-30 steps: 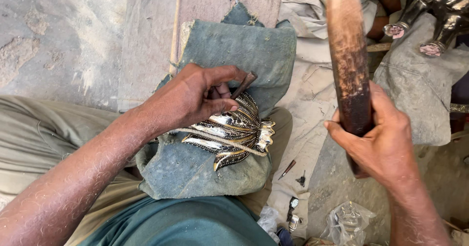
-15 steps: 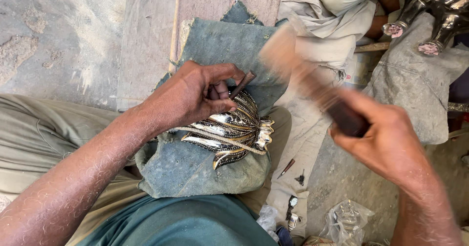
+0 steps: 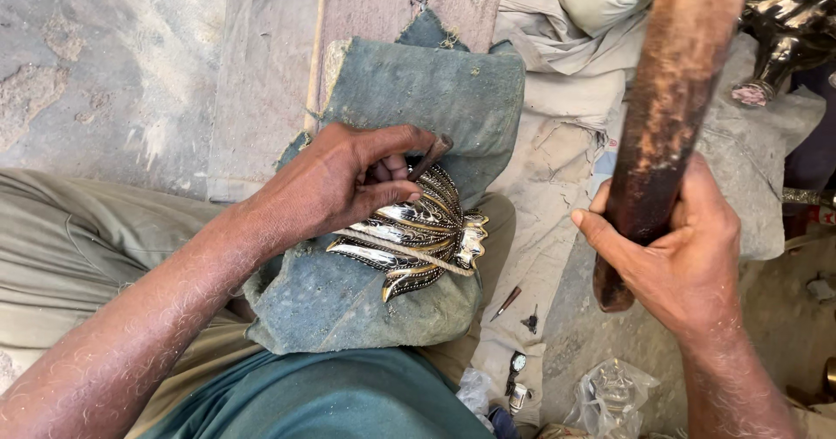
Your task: The person sits on the floor and uses a wooden mallet to repeatedly strike a metal chisel placed on a decorative silver-colored metal object. The object is held steady on a cloth pad. The person adjusts the chisel and object position between strikes.
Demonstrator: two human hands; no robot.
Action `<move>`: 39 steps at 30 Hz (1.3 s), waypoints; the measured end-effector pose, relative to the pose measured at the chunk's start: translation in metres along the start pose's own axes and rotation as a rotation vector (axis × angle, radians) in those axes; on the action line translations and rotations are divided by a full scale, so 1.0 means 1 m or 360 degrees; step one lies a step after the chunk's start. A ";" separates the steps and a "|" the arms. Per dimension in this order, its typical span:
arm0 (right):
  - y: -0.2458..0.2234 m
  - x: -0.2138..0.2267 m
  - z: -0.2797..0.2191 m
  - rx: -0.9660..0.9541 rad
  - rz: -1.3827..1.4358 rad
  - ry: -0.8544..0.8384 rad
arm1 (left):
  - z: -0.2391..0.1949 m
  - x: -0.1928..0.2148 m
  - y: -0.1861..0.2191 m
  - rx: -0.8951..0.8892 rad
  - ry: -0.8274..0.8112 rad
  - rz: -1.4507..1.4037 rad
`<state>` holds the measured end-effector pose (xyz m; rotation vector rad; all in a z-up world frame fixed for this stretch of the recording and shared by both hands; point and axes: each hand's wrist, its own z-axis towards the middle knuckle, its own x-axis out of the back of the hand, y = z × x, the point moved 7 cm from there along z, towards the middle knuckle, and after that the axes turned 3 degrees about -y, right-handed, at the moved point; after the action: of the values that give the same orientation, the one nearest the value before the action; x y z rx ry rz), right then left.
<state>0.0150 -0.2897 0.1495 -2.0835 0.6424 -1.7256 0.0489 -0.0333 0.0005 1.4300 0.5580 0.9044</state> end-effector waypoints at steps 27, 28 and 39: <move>-0.026 0.003 -0.015 0.0358 -0.0475 0.0046 | -0.001 0.002 0.001 -0.0220 -0.0049 0.0076; -0.025 0.004 -0.016 0.0324 -0.0329 0.0077 | -0.001 0.002 0.000 -0.0211 -0.0054 0.0078; -0.029 -0.003 -0.028 0.0244 -0.0620 0.0038 | -0.003 0.003 0.001 -0.0261 -0.0093 0.0095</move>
<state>-0.0092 -0.2639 0.1680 -2.1860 0.1042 -1.9323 0.0480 -0.0294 0.0021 1.3257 0.3899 0.9309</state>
